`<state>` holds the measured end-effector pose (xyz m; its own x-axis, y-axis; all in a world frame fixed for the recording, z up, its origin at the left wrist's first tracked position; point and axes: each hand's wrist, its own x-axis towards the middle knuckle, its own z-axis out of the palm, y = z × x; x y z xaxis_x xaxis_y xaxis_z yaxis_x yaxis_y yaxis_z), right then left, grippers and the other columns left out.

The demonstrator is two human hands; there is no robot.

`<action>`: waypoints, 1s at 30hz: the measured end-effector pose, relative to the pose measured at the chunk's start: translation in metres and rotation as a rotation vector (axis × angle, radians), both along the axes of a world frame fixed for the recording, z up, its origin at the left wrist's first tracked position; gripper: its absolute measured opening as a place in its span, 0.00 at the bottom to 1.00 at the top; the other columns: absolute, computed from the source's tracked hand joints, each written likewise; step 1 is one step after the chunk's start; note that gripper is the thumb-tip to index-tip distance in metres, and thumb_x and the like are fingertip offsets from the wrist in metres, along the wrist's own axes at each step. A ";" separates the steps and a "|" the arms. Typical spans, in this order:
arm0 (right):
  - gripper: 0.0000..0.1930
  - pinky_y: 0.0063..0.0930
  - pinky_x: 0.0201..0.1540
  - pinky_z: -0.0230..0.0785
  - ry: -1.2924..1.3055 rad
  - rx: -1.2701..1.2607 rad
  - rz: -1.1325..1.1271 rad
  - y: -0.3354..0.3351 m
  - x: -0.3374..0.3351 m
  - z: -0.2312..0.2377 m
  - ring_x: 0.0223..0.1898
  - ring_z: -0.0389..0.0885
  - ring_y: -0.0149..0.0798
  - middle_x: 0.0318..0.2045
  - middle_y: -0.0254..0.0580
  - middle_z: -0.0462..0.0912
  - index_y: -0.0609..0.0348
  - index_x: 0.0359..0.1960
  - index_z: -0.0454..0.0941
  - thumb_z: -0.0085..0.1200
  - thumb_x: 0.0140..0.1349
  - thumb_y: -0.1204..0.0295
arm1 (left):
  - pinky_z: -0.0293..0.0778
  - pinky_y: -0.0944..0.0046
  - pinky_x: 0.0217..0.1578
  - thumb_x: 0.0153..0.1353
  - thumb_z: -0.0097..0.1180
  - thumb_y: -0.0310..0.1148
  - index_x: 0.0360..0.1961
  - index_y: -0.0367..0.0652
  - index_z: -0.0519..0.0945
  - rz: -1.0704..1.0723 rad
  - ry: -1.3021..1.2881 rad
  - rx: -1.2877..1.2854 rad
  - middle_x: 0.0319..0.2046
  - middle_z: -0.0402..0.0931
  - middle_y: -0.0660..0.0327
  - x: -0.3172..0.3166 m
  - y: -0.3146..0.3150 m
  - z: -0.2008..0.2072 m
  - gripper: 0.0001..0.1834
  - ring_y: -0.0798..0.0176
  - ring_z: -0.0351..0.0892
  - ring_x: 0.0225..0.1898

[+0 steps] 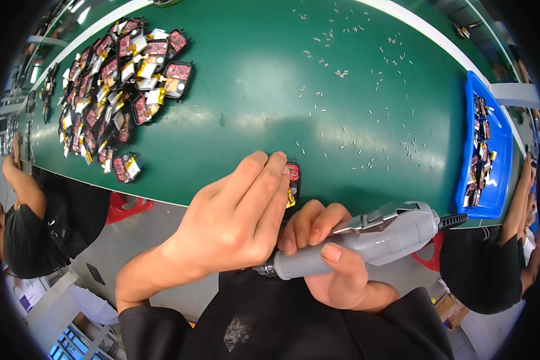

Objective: Assembling small electronic components using an electric screwdriver on a production line.

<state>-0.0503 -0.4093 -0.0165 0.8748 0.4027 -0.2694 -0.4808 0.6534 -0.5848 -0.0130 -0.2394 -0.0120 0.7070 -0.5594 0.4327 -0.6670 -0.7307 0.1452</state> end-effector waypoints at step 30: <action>0.08 0.23 0.27 0.60 -0.538 -0.092 0.083 -0.030 0.102 0.037 0.18 0.67 0.27 0.18 0.32 0.67 0.54 0.34 0.64 0.47 0.62 0.64 | 0.80 0.61 0.36 0.38 0.60 0.17 0.32 0.20 0.79 0.084 0.048 0.012 0.40 0.79 0.41 -0.023 -0.010 -0.007 0.16 0.49 0.80 0.38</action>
<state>0.0513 -0.4392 0.0209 0.8650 0.4722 0.1696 -0.1461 0.5604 -0.8152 -0.0357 -0.2490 -0.0193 0.7713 -0.5024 0.3907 -0.5961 -0.7855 0.1666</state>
